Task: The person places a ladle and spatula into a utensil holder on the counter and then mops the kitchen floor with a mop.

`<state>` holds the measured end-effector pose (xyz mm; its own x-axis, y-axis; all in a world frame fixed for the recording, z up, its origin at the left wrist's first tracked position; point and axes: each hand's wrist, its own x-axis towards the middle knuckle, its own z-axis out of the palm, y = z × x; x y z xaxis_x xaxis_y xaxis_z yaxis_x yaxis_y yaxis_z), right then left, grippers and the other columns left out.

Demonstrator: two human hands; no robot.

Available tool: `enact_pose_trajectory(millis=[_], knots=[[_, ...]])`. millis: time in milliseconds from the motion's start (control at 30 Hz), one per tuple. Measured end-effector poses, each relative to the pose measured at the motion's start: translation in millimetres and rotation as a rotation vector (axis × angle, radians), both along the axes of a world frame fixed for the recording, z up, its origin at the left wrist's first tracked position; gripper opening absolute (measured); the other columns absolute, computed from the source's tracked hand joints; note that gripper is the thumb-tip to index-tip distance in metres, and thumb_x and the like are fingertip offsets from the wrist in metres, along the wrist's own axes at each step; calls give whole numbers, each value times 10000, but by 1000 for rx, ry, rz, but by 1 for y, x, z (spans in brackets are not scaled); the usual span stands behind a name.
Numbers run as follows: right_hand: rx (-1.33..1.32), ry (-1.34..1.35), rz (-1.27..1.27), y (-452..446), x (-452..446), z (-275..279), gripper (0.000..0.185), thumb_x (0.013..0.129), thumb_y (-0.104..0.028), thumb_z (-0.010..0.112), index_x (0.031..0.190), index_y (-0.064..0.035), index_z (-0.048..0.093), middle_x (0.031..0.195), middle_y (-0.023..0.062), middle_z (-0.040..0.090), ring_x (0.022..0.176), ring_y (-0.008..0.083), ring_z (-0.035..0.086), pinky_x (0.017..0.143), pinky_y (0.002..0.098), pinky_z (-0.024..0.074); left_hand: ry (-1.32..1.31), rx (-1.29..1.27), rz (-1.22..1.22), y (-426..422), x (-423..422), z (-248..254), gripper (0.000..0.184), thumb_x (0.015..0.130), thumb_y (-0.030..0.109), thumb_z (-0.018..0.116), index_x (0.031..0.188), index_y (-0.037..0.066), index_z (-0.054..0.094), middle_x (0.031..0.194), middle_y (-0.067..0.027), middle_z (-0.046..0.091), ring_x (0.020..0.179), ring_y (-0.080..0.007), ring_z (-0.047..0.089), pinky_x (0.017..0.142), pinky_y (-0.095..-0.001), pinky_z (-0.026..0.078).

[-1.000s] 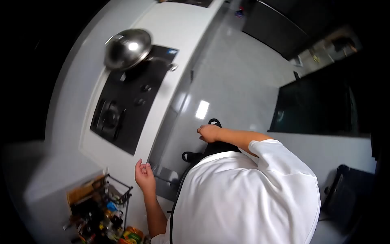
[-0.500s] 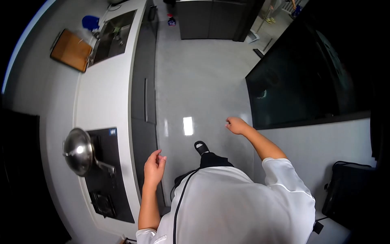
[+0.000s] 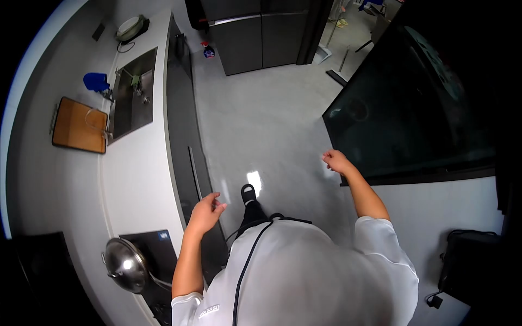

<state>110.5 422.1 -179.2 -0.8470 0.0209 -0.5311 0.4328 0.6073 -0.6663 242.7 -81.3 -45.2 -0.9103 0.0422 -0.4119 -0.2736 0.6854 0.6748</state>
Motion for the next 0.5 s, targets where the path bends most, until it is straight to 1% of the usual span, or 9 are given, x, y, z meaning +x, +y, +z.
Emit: enact_pose_trajectory(millis=[33,67,100,167,267,367,400,500], knots=[[-5,-12,-31,1,-2,-1,214,919,-242,635,927,-30,615,698,49,602,587,144,586,523,320,458,-14,-14,-50,-7,-23,6,492,870,257,704,1257,-20,577,971,-157,667,831,-269,657,782,-354,516],[-16,-33,-107,1,-3,0,209,923,-244,631,921,-35,619,682,41,594,572,137,578,509,308,451,-41,-40,-111,-14,-48,6,549,873,310,698,1294,-11,551,1048,-190,664,911,-309,663,838,-380,512],[-25,-58,-181,2,2,3,205,927,-246,627,914,-41,622,666,33,586,558,130,570,496,295,445,-20,-44,-159,-17,-71,10,562,872,317,698,1302,-12,544,1066,-197,661,918,-313,664,843,-384,512],[-80,-135,-221,6,8,16,230,942,-225,622,1066,-33,607,800,25,602,619,123,584,524,273,460,18,-58,-262,-18,-120,17,588,872,333,698,1318,-12,529,1101,-210,655,934,-322,666,855,-391,513],[-101,-130,-499,11,25,13,226,940,-213,618,1077,-33,608,825,22,608,622,121,581,521,270,459,13,-105,-412,-10,-193,27,615,876,343,698,1332,-23,509,1123,-216,651,954,-321,665,859,-392,513],[-114,-171,-612,15,60,9,223,936,-199,611,1084,-32,607,842,19,613,620,121,581,518,265,464,-16,-103,-518,21,-253,46,615,877,335,700,1329,-34,507,1129,-220,650,955,-316,668,854,-394,515],[-135,-210,-672,15,72,5,243,923,-192,616,1104,-30,604,858,23,621,631,127,590,539,266,477,-7,-113,-588,32,-271,46,613,874,325,706,1336,-27,507,1134,-214,651,947,-309,670,846,-389,518],[-179,-256,-844,8,105,-12,272,912,-151,604,1128,14,603,827,53,611,595,135,566,520,279,476,-55,-95,-713,69,-324,44,619,876,327,706,1351,-12,502,1136,-207,653,940,-308,667,846,-384,517]])
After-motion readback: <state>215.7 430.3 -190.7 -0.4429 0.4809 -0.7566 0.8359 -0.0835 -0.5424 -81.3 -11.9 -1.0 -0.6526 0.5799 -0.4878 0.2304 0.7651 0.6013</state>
